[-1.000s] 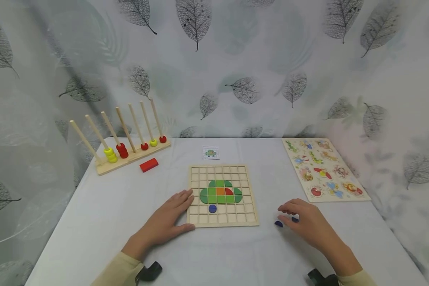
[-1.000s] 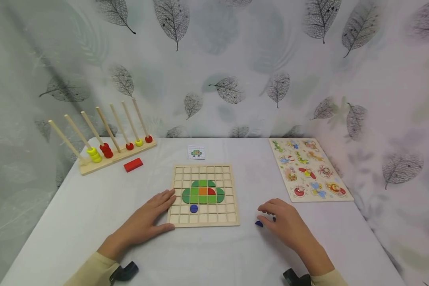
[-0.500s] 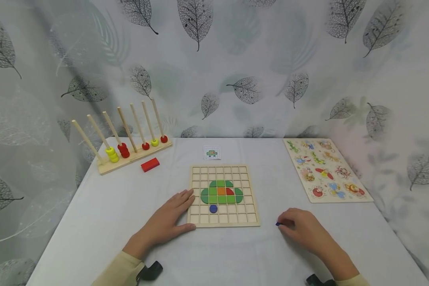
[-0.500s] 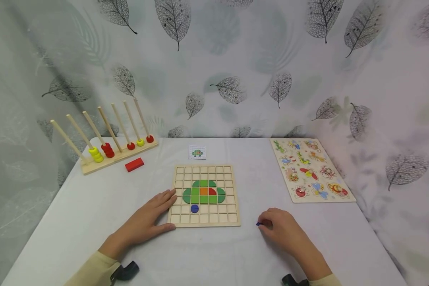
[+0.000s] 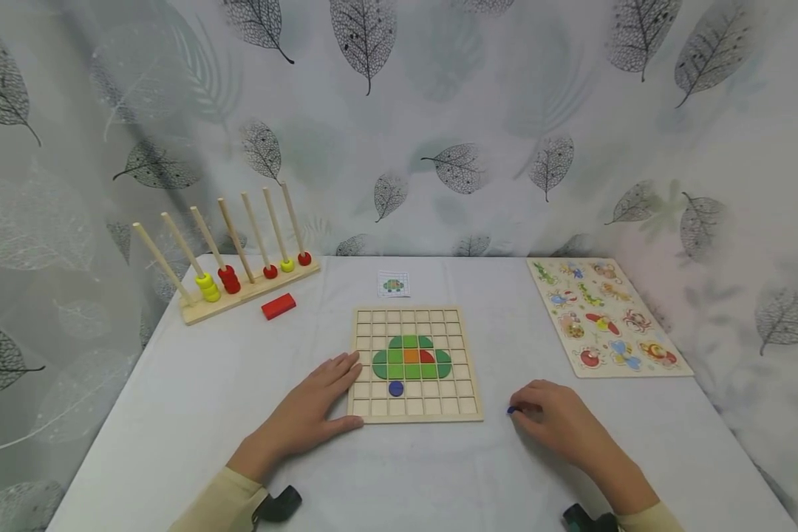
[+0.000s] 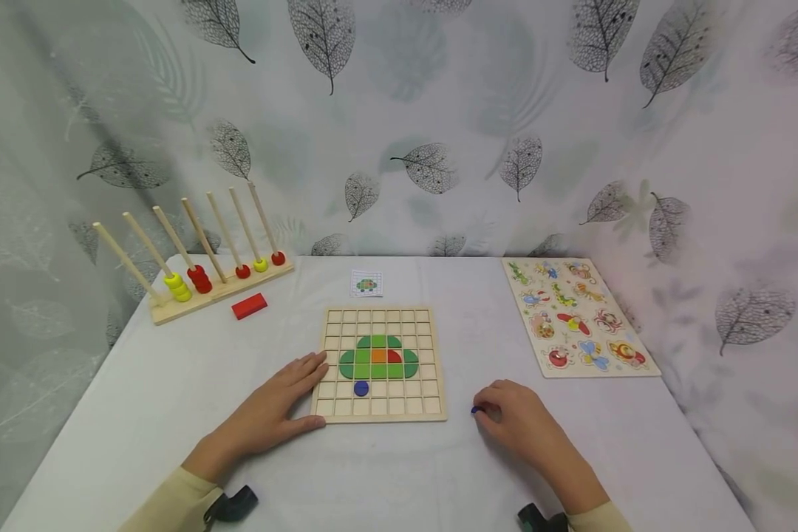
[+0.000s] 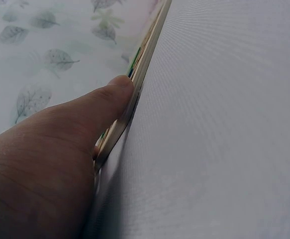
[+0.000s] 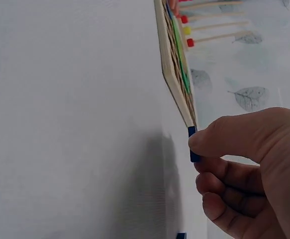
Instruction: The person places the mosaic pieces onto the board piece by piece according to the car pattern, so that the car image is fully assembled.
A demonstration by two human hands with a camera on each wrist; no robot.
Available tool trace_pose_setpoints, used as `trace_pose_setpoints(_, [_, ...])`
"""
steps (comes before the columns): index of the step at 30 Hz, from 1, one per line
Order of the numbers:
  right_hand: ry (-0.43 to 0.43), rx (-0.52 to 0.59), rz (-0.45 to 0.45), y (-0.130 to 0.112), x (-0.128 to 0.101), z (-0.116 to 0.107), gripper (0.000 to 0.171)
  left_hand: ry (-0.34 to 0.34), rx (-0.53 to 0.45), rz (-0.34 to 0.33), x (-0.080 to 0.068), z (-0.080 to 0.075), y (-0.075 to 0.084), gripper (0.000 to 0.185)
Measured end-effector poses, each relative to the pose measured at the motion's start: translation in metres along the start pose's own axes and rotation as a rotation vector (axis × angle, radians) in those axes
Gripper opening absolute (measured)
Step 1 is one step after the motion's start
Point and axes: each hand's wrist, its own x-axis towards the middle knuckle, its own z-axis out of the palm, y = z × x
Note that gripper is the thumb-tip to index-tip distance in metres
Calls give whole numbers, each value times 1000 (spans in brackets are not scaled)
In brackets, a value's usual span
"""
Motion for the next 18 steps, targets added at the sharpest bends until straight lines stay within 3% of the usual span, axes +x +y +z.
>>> trace_pose_setpoints(7, [99, -5, -110, -8, 11, -9, 25, -12, -11, -3, -1, -1, 1, 93])
trace_pose_setpoints(18, [116, 44, -229, -29, 37, -10, 24, -19, -26, -14, 0, -6, 5, 92])
